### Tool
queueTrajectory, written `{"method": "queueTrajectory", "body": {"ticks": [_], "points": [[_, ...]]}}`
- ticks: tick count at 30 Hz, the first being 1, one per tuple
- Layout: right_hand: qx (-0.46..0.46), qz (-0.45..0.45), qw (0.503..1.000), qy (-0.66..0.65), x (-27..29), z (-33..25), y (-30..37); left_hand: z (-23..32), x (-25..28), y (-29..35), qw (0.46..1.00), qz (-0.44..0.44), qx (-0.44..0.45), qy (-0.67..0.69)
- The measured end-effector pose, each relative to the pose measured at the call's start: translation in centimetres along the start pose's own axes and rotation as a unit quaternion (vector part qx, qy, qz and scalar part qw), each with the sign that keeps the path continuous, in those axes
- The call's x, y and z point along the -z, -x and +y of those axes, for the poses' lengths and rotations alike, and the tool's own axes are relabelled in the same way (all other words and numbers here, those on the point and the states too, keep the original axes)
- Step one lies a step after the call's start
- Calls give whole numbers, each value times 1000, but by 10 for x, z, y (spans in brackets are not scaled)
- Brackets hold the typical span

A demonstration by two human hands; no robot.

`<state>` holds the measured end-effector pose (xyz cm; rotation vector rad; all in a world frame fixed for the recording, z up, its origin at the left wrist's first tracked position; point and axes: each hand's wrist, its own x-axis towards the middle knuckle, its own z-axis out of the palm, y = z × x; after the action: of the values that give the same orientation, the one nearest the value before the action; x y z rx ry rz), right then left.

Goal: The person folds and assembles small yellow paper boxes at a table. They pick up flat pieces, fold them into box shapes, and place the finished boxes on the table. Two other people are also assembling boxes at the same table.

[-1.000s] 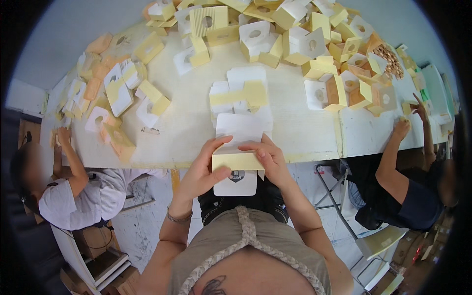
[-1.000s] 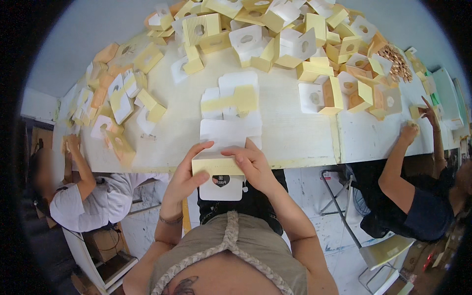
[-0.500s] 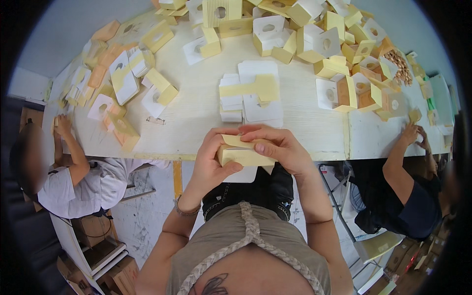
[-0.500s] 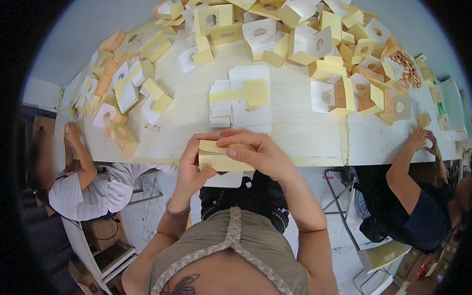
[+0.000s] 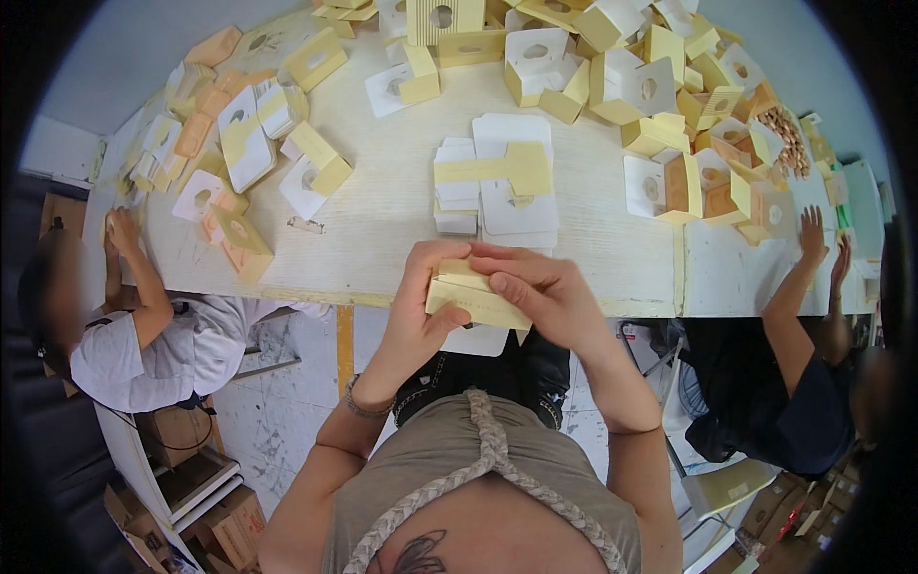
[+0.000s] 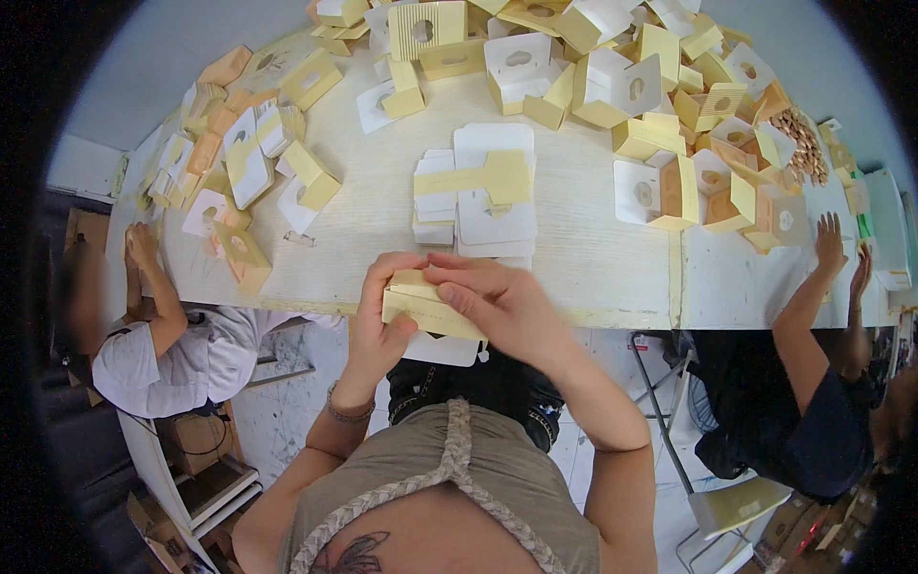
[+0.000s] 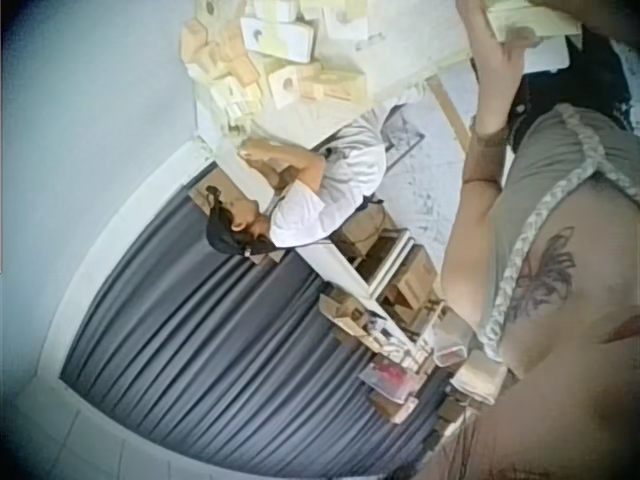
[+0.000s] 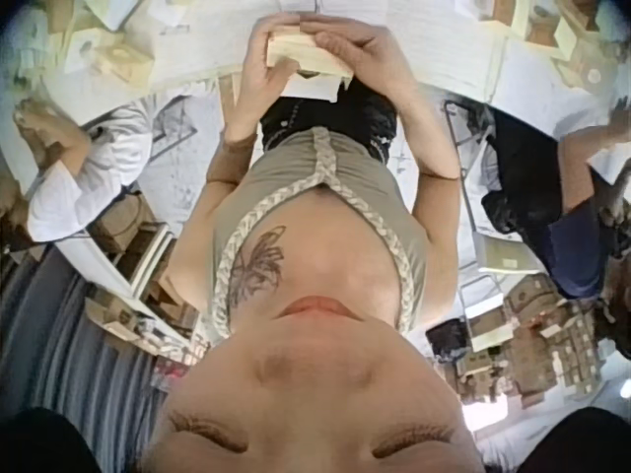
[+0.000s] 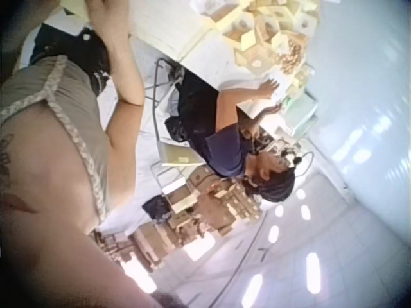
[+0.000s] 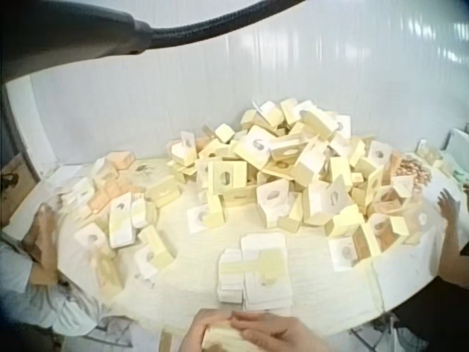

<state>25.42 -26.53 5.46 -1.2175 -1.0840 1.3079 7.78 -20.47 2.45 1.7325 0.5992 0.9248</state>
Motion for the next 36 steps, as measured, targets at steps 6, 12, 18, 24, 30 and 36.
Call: {"method": "queueTrajectory", "body": {"ticks": [6,12,18,24,30,36], "points": [[241,41,950,192,-12,27,16,-2,8,1,982,29,72,170],[297,34,917,264,-14,47,13,-9,13,-4,995,-53,-22,82],[300,-14,904,306,-22,47,7,-24,16,7,988,-8,62,143],[298,7,882,366,-15,50,7,-24,10,21,984,40,104,142],[162,-50,901,399,-5,22,-14,-35,29,17,959,111,85,246],[27,181,898,399,46,5,-122,-40,42,-2,920,262,160,242]]}}
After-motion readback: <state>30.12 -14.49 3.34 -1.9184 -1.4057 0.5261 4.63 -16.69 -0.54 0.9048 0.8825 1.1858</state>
